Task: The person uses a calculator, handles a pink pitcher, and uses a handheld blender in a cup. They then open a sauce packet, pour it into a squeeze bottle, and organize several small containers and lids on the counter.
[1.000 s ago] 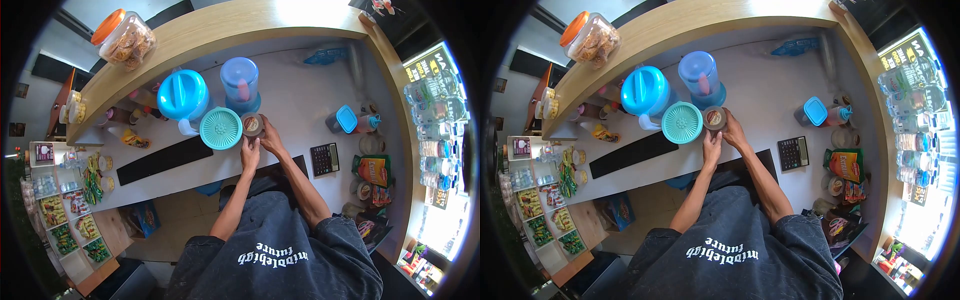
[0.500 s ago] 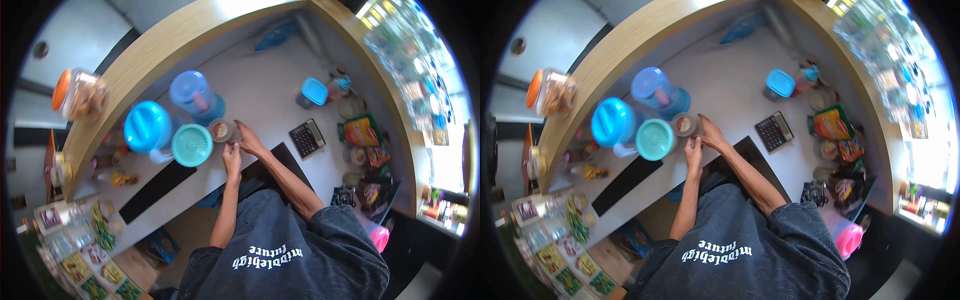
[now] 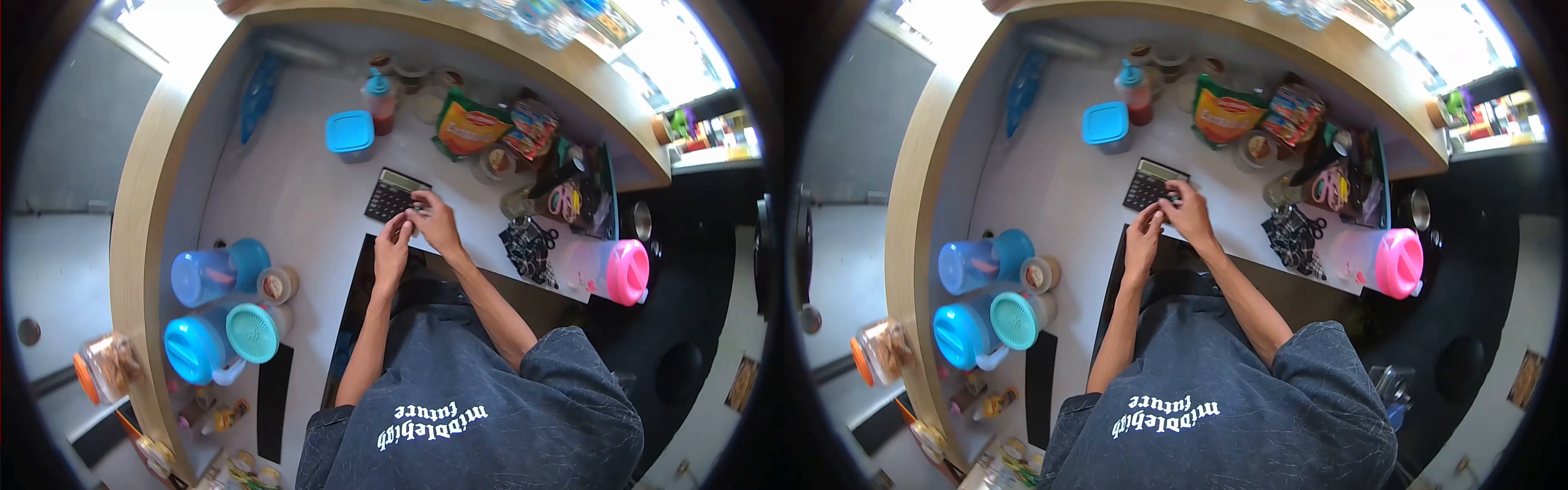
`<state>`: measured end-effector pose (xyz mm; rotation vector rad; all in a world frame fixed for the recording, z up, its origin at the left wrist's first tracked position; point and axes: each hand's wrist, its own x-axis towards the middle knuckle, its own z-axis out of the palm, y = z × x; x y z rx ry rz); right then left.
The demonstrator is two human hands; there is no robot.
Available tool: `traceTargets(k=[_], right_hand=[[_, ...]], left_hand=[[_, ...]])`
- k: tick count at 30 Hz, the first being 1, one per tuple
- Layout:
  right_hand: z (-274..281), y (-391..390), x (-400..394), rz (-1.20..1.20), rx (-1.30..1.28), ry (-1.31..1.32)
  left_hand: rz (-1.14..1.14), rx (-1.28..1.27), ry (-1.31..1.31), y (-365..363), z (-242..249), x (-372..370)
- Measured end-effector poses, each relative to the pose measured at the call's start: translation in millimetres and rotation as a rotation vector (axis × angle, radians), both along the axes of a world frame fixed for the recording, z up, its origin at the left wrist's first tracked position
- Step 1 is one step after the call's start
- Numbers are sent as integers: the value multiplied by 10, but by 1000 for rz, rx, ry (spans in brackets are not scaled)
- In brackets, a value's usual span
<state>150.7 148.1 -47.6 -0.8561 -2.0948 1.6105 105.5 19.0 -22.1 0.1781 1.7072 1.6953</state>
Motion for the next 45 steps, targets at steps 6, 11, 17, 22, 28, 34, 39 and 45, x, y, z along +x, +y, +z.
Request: traceTargets(k=[6,11,17,22,28,34,39,45], right_hand=[[-217,563,546,-495,186,-108],[-395,874,488,-587,290,-155],[-496,1209,339,-659,332,49],[-533,1249,350,-670,298,144],[-264,970,468,-588,148,153],[91,591,424,-305,231,46],[164,261,-3,58,138,150],[357,-519,-648,498,106,197]], left_hand=[[-268,32,66,944,-240,110],[-366,-5,181,1553,-271,11],[-369,-47,315,2125,-694,-28],[-258,-20,365,2179,-513,116],[-103,8,271,1858,-310,285],[98,-4,202,1147,53,264],[411,47,194,462,259,113],[830,-57,301,-375,326,27]])
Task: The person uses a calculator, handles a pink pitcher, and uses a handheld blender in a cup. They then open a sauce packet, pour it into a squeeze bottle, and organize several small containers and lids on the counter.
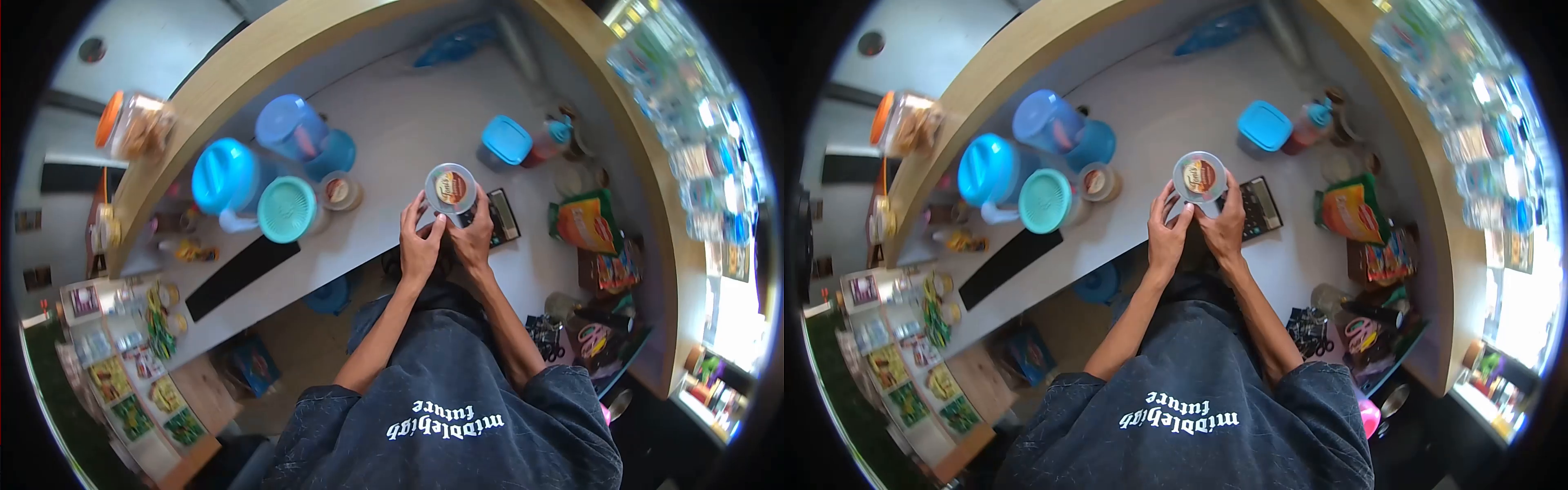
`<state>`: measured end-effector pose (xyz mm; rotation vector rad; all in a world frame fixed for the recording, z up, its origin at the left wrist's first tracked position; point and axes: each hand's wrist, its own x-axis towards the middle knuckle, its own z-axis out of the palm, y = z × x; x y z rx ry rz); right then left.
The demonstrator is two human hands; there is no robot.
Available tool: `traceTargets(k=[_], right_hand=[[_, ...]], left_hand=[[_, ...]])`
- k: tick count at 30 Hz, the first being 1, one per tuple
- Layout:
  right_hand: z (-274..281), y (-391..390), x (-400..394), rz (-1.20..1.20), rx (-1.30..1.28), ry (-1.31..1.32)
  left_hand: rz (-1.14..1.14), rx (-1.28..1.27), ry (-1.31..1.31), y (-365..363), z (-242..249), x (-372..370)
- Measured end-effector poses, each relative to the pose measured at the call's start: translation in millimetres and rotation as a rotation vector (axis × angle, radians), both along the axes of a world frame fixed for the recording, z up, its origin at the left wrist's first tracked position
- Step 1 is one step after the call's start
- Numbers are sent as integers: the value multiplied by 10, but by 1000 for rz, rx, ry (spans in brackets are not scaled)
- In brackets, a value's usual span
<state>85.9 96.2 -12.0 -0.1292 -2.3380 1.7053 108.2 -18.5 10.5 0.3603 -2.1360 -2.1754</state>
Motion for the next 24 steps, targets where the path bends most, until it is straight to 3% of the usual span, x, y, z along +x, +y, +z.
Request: traceTargets(k=[4,10,24], right_hand=[[72,-617,-251,263,-63,16],[75,-1273,-459,514,-51,127],[36,-1701,-600,547,-28,82]], left_hand=[[213,39,26,-494,-50,18],[353,133,19,-1028,-17,112],[270,229,52,-1422,-195,51]])
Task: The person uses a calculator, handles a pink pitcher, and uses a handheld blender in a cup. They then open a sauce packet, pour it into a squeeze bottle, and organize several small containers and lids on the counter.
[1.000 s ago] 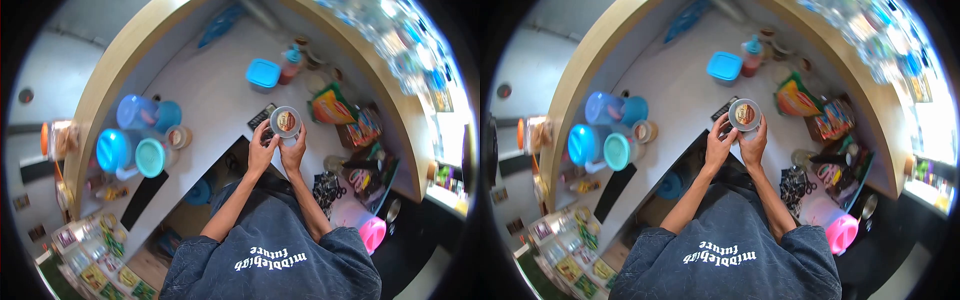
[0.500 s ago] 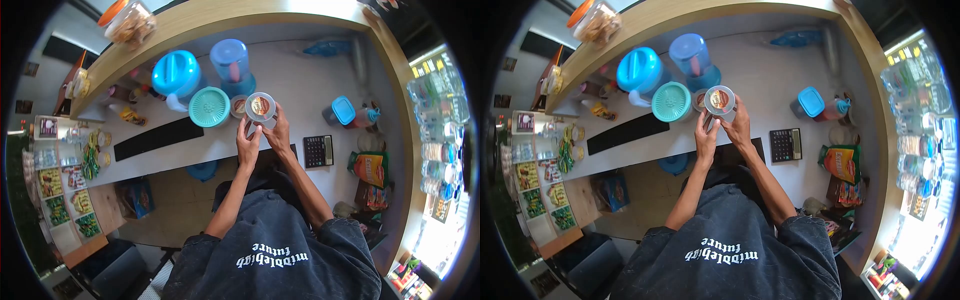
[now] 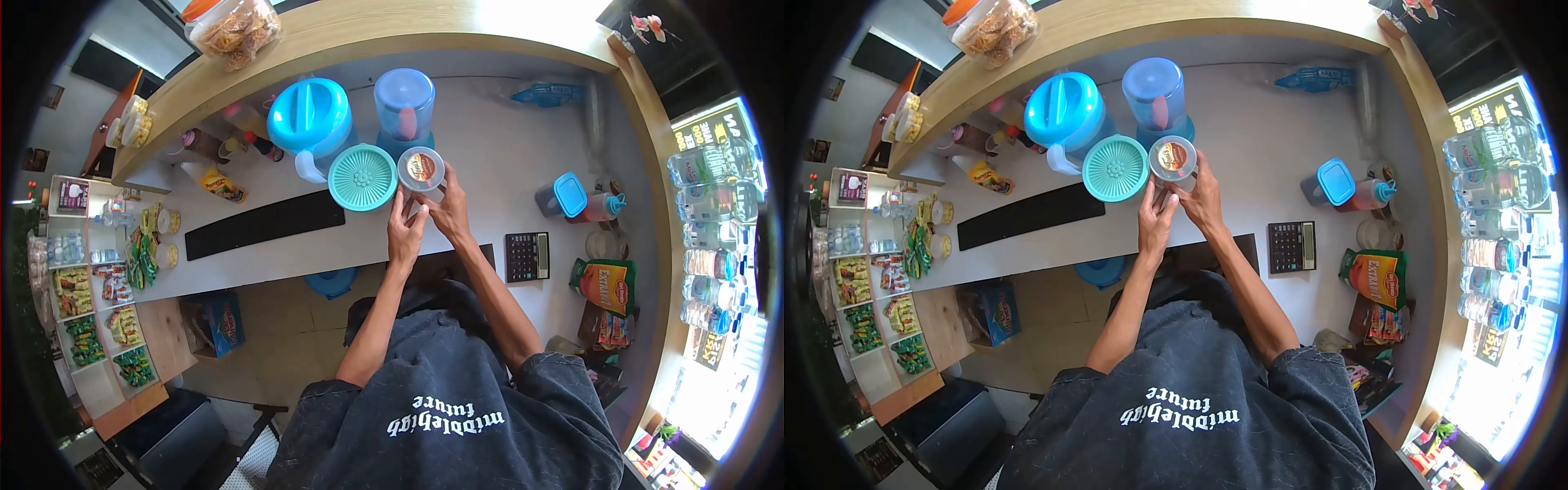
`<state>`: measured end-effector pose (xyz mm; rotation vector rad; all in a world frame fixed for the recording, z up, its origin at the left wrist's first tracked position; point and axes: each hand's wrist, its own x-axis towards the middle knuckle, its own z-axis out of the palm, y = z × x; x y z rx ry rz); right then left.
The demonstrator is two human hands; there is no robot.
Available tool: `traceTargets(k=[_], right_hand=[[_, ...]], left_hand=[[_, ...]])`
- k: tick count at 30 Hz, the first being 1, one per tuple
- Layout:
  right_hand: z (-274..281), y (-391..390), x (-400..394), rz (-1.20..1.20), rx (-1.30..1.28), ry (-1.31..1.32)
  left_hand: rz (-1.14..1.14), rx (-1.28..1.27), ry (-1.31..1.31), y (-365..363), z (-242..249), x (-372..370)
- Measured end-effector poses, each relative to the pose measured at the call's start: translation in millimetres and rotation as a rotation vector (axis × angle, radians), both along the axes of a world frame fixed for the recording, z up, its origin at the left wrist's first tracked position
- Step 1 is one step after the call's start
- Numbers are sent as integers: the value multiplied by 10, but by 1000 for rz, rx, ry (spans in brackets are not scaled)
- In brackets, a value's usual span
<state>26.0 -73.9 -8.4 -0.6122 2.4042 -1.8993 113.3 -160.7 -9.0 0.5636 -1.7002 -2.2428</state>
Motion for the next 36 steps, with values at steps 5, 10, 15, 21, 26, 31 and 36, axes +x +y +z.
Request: traceTargets(k=[5,10,15,21,26,31,36], right_hand=[[6,-37,-42,-12,8,-45],[-149,-68,-116,-10,52,-64],[-260,-77,-142,47,-24,-161],[-221,-71,-100,30,-87,-151],[-219,20,-119,7,-71,-116],[-242,51,-157,6,-55,-151],[-314,23,-134,9,-47,-148]], left_hand=[[-47,-71,-2,-37,-28,-36],[-19,-138,-106,-40,-108,-26],[-19,-243,-240,-125,-312,-44],[25,-272,-192,-84,-347,-105],[-38,-224,-213,-39,-349,-141],[-63,-225,-244,-25,-289,-178],[-75,-195,-231,-53,-261,-180]])
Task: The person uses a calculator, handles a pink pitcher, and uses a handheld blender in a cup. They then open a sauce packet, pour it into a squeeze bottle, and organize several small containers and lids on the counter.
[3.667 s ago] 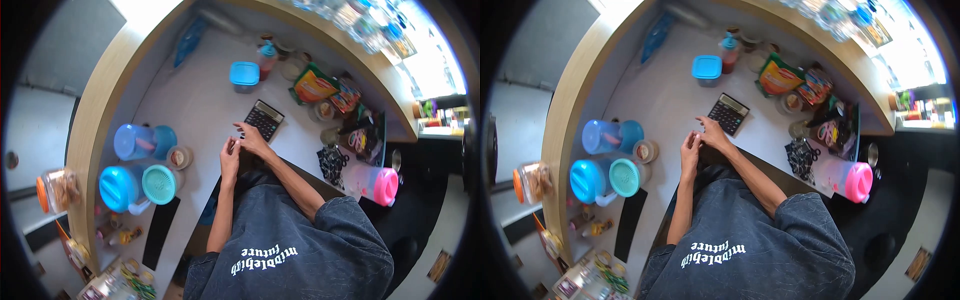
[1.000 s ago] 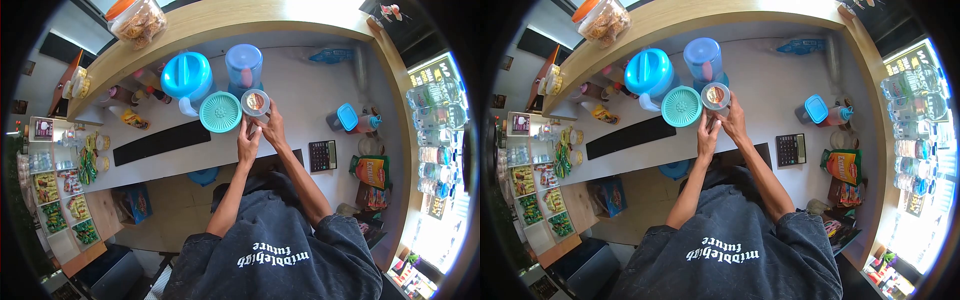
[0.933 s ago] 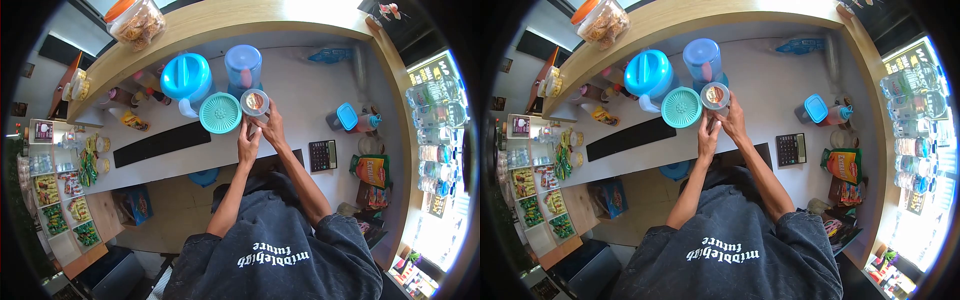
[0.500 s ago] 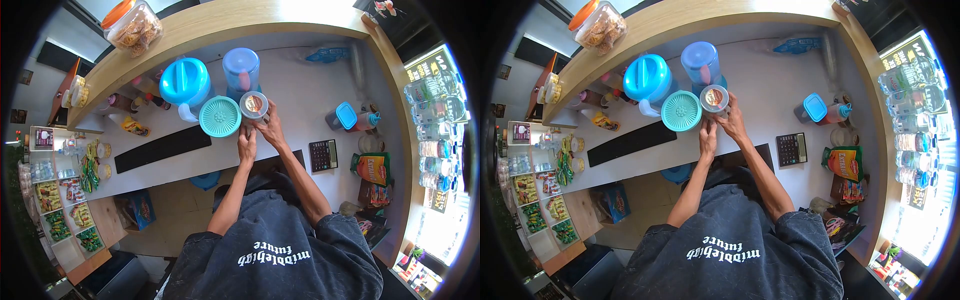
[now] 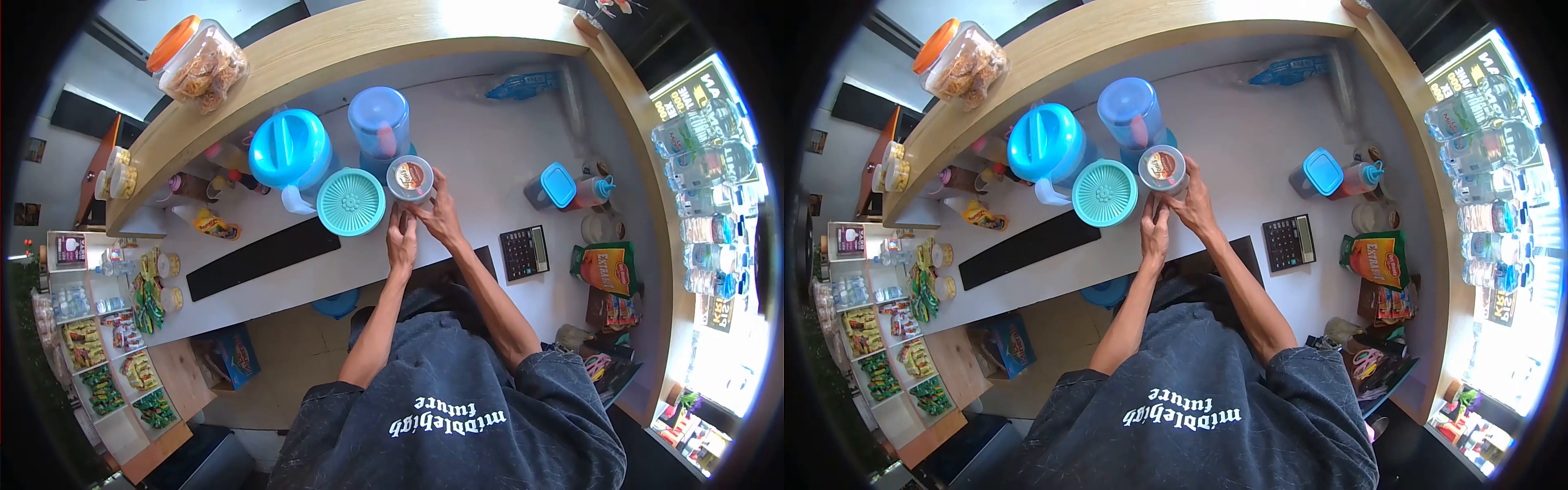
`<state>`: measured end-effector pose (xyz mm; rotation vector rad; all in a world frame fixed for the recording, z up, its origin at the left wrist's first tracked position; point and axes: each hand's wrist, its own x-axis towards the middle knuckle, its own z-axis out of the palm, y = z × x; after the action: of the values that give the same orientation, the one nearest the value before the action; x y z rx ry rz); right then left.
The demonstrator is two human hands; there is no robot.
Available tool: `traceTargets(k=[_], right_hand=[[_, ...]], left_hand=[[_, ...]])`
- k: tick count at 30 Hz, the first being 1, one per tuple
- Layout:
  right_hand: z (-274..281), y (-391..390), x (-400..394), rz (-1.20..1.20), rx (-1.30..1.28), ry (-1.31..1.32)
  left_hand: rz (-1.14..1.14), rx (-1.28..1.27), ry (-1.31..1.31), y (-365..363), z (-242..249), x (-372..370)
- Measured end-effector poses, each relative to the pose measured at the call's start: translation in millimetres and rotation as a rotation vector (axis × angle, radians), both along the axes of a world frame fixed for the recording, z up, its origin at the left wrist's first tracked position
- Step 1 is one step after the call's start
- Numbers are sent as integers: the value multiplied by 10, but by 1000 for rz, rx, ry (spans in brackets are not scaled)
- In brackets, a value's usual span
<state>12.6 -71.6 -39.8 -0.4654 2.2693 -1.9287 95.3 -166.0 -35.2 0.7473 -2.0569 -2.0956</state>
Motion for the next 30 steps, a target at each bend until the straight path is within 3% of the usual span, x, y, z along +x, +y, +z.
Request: traceTargets(k=[6,9,14,20,30], right_hand=[[-8,50,24,-45,69,49],[-2,85,108,-128,142,72],[193,321,412,-306,162,-104],[671,854,907,-581,-13,-305],[1005,1628,2123,-1149,-26,-154]], left_hand=[[-52,-71,-80,-4,-26,47],[-126,-129,-264,0,3,97],[-405,172,-192,48,20,97],[-735,357,-23,553,458,49],[-1283,401,-90,1534,775,544]])
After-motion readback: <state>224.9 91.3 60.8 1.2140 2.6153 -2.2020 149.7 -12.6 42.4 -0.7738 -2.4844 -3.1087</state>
